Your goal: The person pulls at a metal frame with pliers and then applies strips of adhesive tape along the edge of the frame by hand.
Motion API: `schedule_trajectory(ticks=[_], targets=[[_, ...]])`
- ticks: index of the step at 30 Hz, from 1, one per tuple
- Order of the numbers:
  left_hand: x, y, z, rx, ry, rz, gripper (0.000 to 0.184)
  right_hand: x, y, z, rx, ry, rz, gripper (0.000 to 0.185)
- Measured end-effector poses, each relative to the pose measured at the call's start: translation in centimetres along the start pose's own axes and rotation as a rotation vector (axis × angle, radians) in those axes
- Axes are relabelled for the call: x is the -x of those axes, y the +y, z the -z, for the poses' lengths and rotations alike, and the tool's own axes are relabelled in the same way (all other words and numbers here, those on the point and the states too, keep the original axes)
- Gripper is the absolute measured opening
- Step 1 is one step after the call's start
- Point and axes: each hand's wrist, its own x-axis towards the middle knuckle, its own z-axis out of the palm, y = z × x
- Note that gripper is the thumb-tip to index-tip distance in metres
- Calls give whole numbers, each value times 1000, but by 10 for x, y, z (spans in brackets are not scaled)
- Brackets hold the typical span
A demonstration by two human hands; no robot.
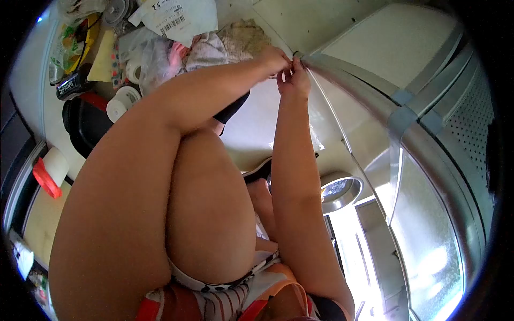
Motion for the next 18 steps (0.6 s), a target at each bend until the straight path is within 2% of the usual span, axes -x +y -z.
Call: schedule_trajectory(ticks=[2,5,6,9,13,16,18], targets=[[-4,9,18,-163,-239,145,11,4,-3,5,120,63,6,12],[1,24,7,44,-157,50,13,7,-4,15,212,61,79,12],[-6,24,1,-206,-177,-16,15,-2,-3,24,263,-5,109,10],[-32,16,-14,-361,-197,-45,16,0,-6,28,325,-9,164,9],[-40,10,-16,-339,-79,-26,13,-3,-3,28,357,64,194,10],[-47,20,-18,-820,-131,-99,26,-3,-1,42,318,-17,156,13],[-42,22,-18,-758,-163,-84,24,3,0,57,71,58,72,14]])
